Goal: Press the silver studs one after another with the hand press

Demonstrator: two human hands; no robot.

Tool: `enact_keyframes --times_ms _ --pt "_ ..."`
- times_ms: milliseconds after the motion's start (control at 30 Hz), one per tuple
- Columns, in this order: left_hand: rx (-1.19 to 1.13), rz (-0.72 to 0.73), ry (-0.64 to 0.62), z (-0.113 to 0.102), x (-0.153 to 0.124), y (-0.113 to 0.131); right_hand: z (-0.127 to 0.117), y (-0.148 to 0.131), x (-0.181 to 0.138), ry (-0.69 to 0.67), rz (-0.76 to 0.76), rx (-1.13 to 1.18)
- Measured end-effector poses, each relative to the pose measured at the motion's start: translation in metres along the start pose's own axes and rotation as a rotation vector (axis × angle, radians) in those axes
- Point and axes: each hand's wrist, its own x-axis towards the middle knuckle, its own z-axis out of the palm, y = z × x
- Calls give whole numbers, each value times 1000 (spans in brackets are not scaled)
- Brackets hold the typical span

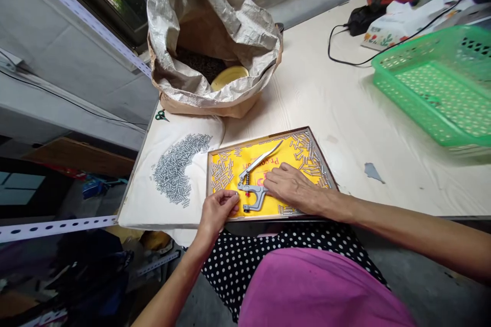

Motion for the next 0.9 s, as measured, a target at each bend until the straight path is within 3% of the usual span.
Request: enact_keyframes --times_ms 67,167,500,767,900 --pt "-176 -132 -29 1 -3 3 -3 -2 0 29 -66 -39" --pt "-235 -166 -1 4 -8 7 -5 -4 0 54 -91 -80" --pt "-53 -216 -62 12 -3 20 -4 -4 -1 -15 -50 -62" --pt "119 -239 -166 10 2 21 18 -2 -7 -49 -15 31" --pt "122 -255 -186 10 3 21 8 -2 -3 -134 27 46"
